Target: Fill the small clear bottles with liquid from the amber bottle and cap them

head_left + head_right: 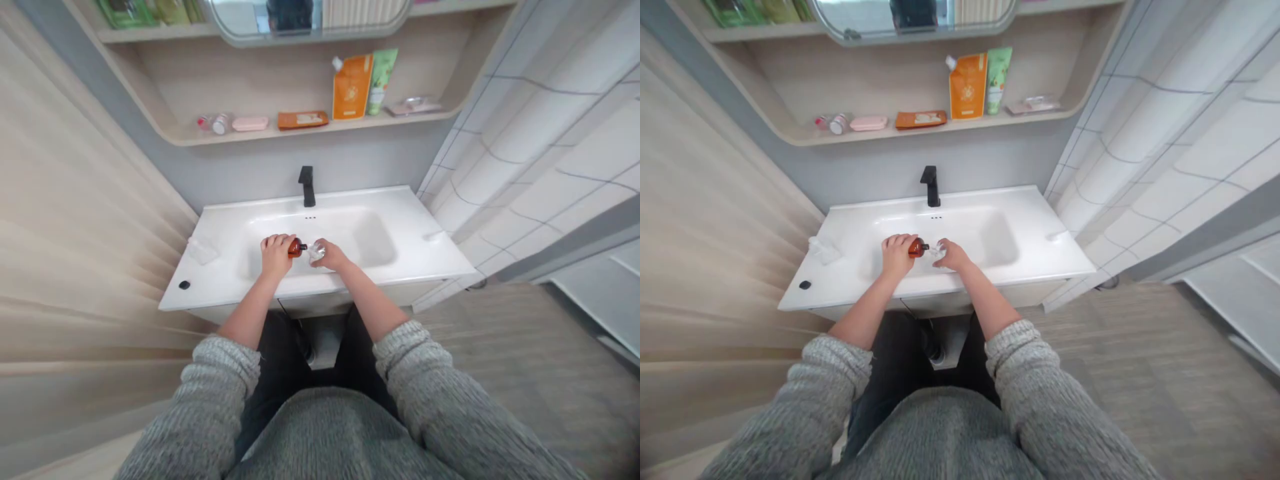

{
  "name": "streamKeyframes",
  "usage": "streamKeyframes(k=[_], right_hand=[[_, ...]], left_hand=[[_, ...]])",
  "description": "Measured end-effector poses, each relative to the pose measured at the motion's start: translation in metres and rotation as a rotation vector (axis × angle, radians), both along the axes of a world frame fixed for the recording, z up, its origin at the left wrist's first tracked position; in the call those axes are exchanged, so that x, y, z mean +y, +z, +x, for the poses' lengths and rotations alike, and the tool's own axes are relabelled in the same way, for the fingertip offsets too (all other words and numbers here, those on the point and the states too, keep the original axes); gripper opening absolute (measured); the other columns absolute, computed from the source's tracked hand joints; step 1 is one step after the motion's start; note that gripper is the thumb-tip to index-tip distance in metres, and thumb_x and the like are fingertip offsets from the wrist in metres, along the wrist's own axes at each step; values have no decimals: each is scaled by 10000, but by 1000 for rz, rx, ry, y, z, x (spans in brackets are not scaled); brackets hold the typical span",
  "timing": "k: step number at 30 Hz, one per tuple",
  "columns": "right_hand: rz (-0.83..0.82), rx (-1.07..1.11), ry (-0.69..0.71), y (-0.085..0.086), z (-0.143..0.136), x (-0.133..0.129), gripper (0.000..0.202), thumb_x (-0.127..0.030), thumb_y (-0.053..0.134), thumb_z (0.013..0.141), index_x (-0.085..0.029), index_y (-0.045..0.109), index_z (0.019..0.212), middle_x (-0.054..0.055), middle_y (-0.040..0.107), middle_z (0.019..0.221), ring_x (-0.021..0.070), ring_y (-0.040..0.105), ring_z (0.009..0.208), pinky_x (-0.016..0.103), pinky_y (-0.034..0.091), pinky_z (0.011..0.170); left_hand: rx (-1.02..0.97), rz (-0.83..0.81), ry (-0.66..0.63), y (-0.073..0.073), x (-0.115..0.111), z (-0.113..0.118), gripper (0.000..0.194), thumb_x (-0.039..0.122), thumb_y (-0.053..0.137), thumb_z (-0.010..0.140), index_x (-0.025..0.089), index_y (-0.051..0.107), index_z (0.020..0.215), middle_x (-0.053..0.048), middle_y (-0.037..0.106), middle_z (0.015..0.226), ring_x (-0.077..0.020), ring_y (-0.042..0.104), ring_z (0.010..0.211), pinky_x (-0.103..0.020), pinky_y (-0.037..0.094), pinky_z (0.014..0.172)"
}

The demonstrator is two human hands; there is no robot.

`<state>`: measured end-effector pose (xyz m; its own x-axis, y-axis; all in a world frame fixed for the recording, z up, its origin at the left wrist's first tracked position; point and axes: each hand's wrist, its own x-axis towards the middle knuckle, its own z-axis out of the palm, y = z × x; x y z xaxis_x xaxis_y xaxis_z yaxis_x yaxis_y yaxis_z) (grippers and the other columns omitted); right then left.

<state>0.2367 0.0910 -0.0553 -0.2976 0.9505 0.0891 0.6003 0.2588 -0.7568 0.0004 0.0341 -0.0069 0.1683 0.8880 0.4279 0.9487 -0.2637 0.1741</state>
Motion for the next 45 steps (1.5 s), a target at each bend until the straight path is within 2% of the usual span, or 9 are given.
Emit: streamKeyframes(k=[35,45], right_hand=[[-17,-4,-5,5,-1,-3,726,-257,994,554,-279,668,1201,-9,758,1105,233,729,989,369,567,949],[-13,-4,-5,1,-1,-1,734,-260,1001,550,-279,665,1202,-10,762,1105,235,728,996,370,566,952]], left_hand=[[-10,-35,0,3,-2,1,606,158,594,915,312,662,1498,-125,696,1466,-374,530,1387,-577,315,1186],[-10,-21,1,3,-2,1,576,166,587,929,304,670,1482,-128,698,1460,-371,531,1382,-572,313,1188]])
